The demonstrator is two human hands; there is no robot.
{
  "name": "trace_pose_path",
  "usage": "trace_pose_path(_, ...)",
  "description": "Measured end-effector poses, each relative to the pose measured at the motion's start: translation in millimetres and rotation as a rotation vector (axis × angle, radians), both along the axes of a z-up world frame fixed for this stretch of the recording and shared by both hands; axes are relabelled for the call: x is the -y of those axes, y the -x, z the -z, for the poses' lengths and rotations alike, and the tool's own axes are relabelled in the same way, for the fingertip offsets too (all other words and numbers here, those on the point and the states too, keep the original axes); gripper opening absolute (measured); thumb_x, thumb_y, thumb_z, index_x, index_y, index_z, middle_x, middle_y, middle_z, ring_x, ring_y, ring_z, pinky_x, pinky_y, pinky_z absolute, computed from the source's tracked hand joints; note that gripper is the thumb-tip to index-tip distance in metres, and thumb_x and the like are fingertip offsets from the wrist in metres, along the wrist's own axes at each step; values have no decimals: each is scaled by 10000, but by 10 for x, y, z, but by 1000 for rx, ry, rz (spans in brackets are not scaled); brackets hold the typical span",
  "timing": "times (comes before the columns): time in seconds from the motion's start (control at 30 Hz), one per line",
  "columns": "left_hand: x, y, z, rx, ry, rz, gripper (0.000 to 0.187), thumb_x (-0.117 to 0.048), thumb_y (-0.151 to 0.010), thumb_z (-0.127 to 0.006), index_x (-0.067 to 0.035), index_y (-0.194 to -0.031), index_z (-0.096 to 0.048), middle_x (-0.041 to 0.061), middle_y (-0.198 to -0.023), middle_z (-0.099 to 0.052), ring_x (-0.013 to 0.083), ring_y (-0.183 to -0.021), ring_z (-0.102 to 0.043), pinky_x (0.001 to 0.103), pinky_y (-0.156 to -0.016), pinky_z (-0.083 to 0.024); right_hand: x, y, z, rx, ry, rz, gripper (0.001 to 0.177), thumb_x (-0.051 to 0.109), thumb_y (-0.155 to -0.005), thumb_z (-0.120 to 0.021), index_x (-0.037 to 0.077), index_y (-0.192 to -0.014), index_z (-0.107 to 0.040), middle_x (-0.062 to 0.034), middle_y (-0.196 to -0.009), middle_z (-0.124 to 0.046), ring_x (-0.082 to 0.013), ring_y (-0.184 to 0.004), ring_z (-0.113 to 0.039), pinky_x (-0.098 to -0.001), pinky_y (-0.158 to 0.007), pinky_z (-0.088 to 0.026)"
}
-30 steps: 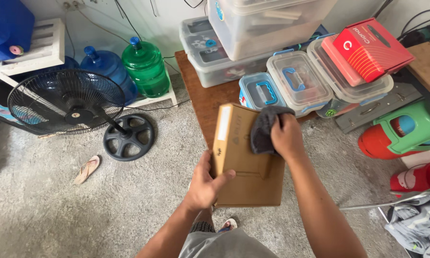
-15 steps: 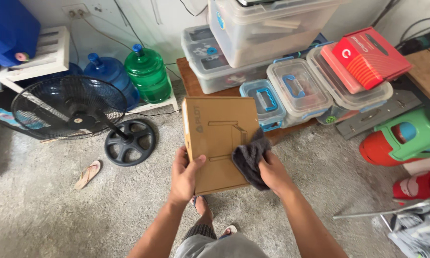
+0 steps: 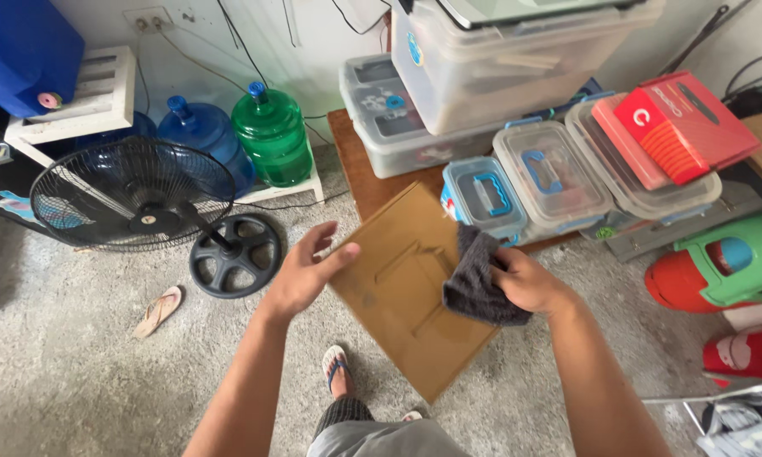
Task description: The person washes a cloth in a sink and then uses it to wipe down several plastic storage bins and boxes.
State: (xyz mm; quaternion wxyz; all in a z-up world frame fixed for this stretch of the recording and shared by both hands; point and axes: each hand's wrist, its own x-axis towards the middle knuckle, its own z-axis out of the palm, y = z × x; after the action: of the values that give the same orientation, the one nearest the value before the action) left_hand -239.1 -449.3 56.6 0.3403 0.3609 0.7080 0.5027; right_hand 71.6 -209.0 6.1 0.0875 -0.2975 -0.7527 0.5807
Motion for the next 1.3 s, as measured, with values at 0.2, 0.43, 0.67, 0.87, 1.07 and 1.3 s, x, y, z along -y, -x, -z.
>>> trace_pose_path(0.2, -274, 379, -178, 152, 259, 443, 856, -527, -722, -775, 12, -1358, -582, 153, -1235, -734, 253, -1127, -698, 378, -981, -529, -166, 657, -336, 242, -245, -205, 329, 228, -935, -628, 47, -1200, -699, -87, -1050, -794, -170, -960, -686, -351, -897, -541)
trace_pose_path(0.43, -450, 308, 43, 327, 148, 304, 732, -409, -770, -789, 39, -1310, -582, 170, -1168, -743, 224, -1032, -725, 350, -933, -549, 202, 1793, -661, 560, -686, 38, 442, 452, -970, -644, 28, -1076, -713, -248, -997, -719, -417, -978, -689, -502, -877, -541)
trace_pose_path(0.67, -421, 948, 48, 134, 60, 188, 708, -375, -786, -801, 55, -1302, -576, 165, -1157, -736, 221, -1049, -713, 350, -921, -542, 193, 1963, -678, 374, -835, 128, 333, 371, -903, -638, 108, -1103, -677, -176, -935, -741, -418, -904, -690, -535, -780, -538)
trace_pose_path(0.87, -465, 1228, 75, 227, 72, 103, 696, -341, -772, -807, 57, -1295, -578, 175, -1099, -757, 222, -964, -747, 349, -850, -585, 103, 1757, -174, 171, -619, 346, 451, 231, -914, -591, 30, -1316, -554, -227, -1141, -704, -411, -1069, -683, -493, -912, -547)
trace_pose_path(1.07, -629, 1235, 184, 243, 17, 6, 687, -315, -782, -815, 71, -1289, -561, 177, -1073, -764, 218, -941, -751, 328, -821, -591, 523, 1905, 65, 151, -812, 305, 686, 109, -831, -580, -177, -1409, -345, -434, -1482, -324, -558, -1364, -328, -589, -1147, -313)
trace_pose_path(1.3, -852, 1062, 242, 393, -43, -230, 574, -248, -833, -787, 76, -1243, -548, 196, -1101, -730, 242, -935, -736, 361, -797, -610, 833, 2121, 97, 214, -1109, 84, 616, 192, -804, -609, -165, -1286, -469, -433, -1400, -389, -585, -1400, -265, -684, -1186, -112)
